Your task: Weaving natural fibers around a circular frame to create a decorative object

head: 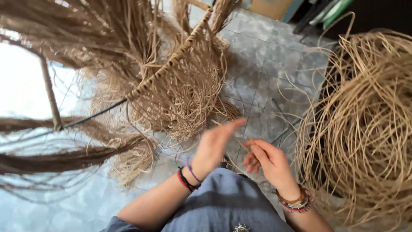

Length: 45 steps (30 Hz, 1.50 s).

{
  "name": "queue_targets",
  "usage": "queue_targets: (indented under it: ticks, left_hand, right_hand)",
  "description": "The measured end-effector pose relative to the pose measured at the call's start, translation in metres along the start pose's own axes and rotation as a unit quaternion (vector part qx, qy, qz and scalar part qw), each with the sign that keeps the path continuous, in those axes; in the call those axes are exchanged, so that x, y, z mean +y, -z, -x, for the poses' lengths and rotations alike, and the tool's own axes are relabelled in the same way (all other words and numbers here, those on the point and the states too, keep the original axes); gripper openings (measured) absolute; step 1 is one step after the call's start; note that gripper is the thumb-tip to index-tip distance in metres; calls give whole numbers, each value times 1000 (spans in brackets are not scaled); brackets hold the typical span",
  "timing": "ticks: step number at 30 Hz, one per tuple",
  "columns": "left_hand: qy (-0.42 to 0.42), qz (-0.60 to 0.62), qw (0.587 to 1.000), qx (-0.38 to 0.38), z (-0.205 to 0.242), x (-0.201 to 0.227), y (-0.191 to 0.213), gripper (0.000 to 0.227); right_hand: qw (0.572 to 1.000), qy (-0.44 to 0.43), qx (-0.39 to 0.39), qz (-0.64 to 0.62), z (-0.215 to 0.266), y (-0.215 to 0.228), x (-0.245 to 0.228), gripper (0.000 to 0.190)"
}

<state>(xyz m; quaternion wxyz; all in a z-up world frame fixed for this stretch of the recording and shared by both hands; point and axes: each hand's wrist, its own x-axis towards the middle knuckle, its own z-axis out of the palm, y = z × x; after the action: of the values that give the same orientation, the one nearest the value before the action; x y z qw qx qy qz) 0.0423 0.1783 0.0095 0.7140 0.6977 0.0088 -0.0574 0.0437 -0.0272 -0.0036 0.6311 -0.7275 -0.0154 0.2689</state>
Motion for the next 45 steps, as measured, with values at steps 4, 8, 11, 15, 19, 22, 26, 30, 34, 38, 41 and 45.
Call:
queue_targets:
  ticks: [4,8,11,15,19,22,26,30,34,38,41,45]
  left_hand:
    - [-147,5,989,-22,11,0,-15,42]
    - [-177,-55,983,-4,18,16,-4,48]
    - [-177,-69,982,17,26,9,-7,48]
    - [-176,-61,982,-21,38,9,-19,51]
    - [-212,-113,970,21,49,4,-22,49]
    - [-202,-125,970,58,57,1,-18,49]
    - [-202,-17,962,185,75,-5,6,42]
    - [-174,-203,876,401,108,4,29,58]
    - [-203,-490,749,397,116,11,30,75]
    - [-149,-497,839,162,120,-23,22,23]
    - [-70,-482,862,141,153,-7,62,15]
    - [45,-643,732,222,201,-62,133,22]
  right_hand:
    - [994,25,-34,103,-7,-3,-26,32]
    - [976,84,-143,144,-5,3,-37,29]
    - [972,76,-202,89,-8,7,-33,35]
    - [961,104,-223,129,-13,10,-37,39]
    - [940,67,-308,131,-20,12,-32,41]
    - [926,68,-344,140,-32,11,-27,43]
    - [922,149,-290,209,-45,11,-33,25]
    - [877,238,-242,339,-54,10,-39,20]
    - [846,268,-261,380,-42,-30,-59,20]
    - [785,319,-278,452,-32,-61,-66,20]
    - [807,296,-252,445,-41,-58,-71,18]
    - [807,237,-182,508,-50,-32,-66,19]
